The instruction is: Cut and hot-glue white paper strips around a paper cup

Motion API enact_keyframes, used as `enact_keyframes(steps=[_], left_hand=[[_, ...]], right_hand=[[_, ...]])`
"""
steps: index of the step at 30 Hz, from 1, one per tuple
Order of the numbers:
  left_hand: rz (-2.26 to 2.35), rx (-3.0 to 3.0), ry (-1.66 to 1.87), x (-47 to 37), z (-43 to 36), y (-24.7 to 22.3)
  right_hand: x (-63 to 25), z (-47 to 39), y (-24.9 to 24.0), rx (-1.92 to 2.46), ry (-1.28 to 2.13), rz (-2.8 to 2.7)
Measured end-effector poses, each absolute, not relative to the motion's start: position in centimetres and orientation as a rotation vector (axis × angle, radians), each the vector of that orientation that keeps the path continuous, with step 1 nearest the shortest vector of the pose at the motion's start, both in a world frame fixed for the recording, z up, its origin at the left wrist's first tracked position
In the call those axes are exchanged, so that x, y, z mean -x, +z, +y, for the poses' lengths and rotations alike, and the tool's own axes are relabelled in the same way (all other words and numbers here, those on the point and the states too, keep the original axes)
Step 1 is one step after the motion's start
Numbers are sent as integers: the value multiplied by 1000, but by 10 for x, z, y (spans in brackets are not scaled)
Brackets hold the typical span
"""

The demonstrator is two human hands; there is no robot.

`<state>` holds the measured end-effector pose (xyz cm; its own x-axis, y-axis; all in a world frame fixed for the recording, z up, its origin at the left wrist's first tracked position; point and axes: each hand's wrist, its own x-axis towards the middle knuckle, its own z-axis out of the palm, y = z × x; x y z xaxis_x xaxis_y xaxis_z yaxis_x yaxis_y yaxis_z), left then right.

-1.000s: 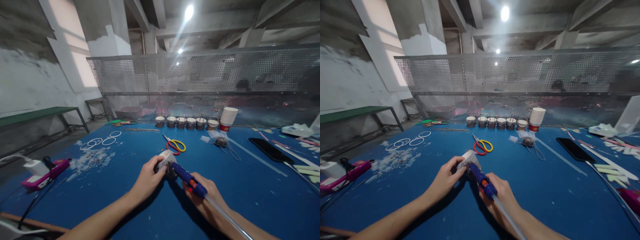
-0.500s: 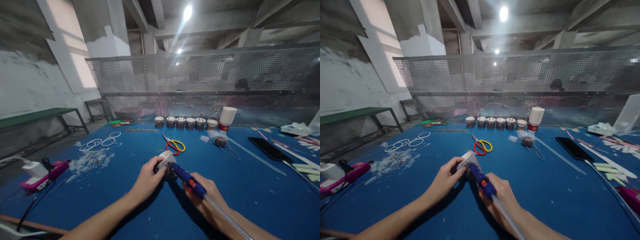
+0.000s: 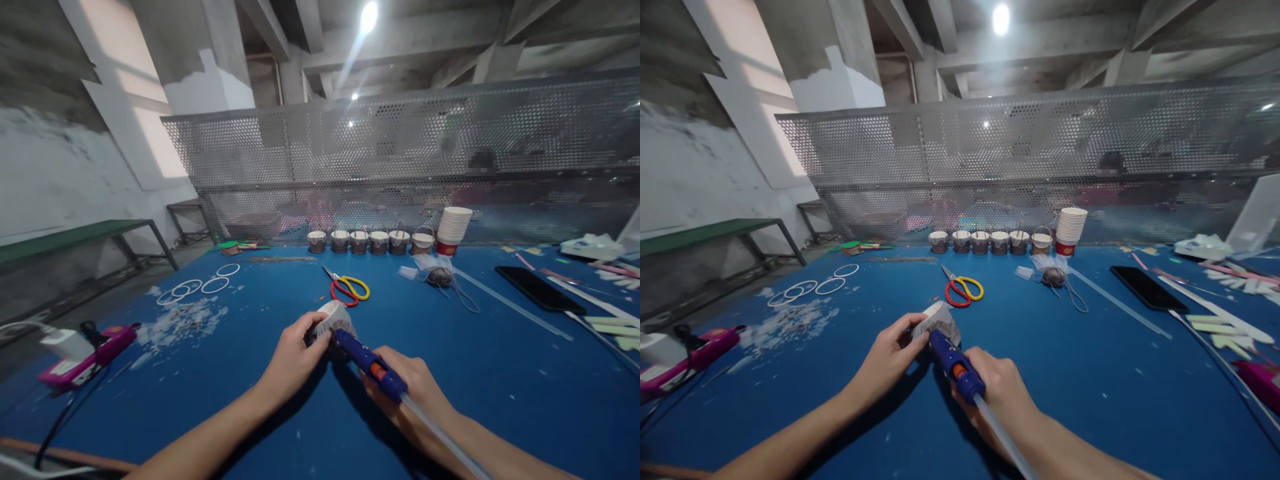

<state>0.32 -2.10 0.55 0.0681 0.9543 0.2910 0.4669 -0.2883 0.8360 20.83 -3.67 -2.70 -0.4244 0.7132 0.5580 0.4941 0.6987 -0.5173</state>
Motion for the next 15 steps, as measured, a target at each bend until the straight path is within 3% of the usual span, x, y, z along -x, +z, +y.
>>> enact_keyframes(steps=[15], left_hand=[[1434, -1836, 1140, -2, -21, 5]], right_hand=[[-207, -37, -27, 947, 266, -2063]])
